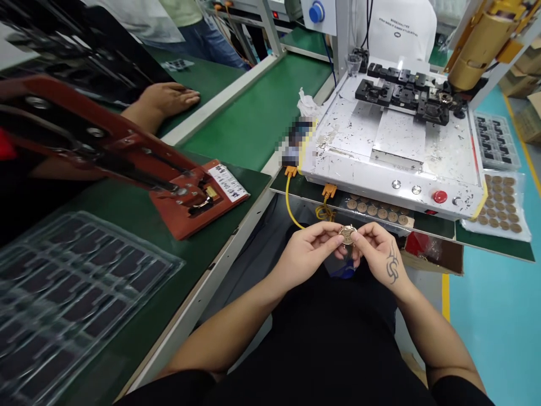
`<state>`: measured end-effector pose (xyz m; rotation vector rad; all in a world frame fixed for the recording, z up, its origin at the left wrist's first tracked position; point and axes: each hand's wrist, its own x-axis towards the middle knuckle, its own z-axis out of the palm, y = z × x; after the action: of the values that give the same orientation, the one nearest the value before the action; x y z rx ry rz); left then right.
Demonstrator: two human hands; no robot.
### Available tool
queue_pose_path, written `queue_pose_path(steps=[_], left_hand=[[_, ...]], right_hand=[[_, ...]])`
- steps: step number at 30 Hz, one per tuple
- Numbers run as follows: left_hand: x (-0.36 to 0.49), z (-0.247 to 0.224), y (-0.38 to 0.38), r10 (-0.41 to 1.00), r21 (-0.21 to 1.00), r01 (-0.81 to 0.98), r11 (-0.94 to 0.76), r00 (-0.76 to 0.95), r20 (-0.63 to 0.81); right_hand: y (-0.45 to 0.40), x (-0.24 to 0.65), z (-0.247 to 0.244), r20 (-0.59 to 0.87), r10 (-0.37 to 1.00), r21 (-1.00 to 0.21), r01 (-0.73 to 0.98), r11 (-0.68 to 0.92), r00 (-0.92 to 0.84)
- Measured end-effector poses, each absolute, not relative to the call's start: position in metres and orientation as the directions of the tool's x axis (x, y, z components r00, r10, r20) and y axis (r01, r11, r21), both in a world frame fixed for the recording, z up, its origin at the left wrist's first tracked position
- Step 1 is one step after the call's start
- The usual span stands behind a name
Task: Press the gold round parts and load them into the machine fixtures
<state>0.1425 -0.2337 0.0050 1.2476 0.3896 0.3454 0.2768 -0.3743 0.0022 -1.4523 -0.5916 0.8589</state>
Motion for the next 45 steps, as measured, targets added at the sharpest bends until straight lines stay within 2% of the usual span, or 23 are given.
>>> queue_pose_path(steps=[8, 13, 15, 17, 19, 21, 23, 25, 28, 31, 33, 36, 39, 45], left_hand=[[0.13, 0.008, -0.232, 0.476, 0.965, -0.019, 0.261, 0.872, -0.112], [0.126, 0.01, -0.233, 0.511, 0.983, -0.013, 0.186, 0.855, -0.085], [0.126, 0.012, -0.23, 0.527, 0.987, -0.017, 0.16, 0.847, -0.071], [0.126, 0.014, -0.227, 0.555, 0.994, -0.017, 0.111, 0.83, -0.048], [0.126, 0.015, -0.224, 0.589, 1.0, -0.004, 0.031, 0.808, -0.015], [0.124, 0.019, -0.222, 0.61, 0.999, 0.02, -0.048, 0.792, 0.013], [0.12, 0.027, -0.218, 0.599, 0.992, 0.034, -0.117, 0.8, 0.043], [0.114, 0.041, -0.206, 0.538, 0.97, 0.028, -0.241, 0.836, 0.11], [0.098, 0.074, -0.171, 0.515, 0.839, -0.005, -0.545, 0.788, 0.339], [0.076, 0.111, -0.122, 0.485, 0.588, 0.029, -0.809, 0.599, 0.637], [0.059, 0.13, -0.09, 0.396, 0.416, 0.098, -0.904, 0.559, 0.729], [0.039, 0.148, -0.06, 0.297, 0.217, 0.203, -0.955, 0.643, 0.706], [0.026, 0.155, -0.049, 0.266, 0.105, 0.265, -0.959, 0.699, 0.664], [0.021, 0.149, -0.036, 0.283, 0.159, 0.239, -0.958, 0.695, 0.661]], right_hand=[[-0.371, 0.271, 0.013, -0.112, 0.823, -0.988, 0.028, -0.153, 0.557], [-0.368, 0.27, 0.013, -0.063, 0.841, -0.973, 0.155, -0.171, 0.537], [-0.366, 0.273, 0.011, -0.001, 0.848, -0.967, 0.217, -0.136, 0.529], [-0.363, 0.277, 0.011, 0.124, 0.872, -0.944, 0.326, -0.043, 0.473], [-0.36, 0.283, 0.012, 0.273, 0.902, -0.862, 0.502, 0.075, 0.335], [-0.355, 0.288, 0.015, 0.374, 0.911, -0.727, 0.665, 0.171, 0.174], [-0.348, 0.293, 0.017, 0.44, 0.894, -0.618, 0.751, 0.232, 0.086], [-0.337, 0.297, 0.017, 0.491, 0.869, -0.572, 0.777, 0.263, 0.068], [-0.316, 0.299, 0.016, 0.533, 0.84, -0.569, 0.777, 0.27, 0.099], [-0.296, 0.295, 0.02, 0.543, 0.832, -0.598, 0.747, 0.29, 0.112], [-0.286, 0.293, 0.026, 0.553, 0.827, -0.608, 0.727, 0.317, 0.102], [-0.278, 0.292, 0.035, 0.56, 0.822, -0.621, 0.707, 0.338, 0.099], [-0.273, 0.293, 0.04, 0.553, 0.826, -0.639, 0.692, 0.335, 0.111], [-0.259, 0.287, 0.046, 0.535, 0.839, -0.686, 0.631, 0.363, 0.098]])
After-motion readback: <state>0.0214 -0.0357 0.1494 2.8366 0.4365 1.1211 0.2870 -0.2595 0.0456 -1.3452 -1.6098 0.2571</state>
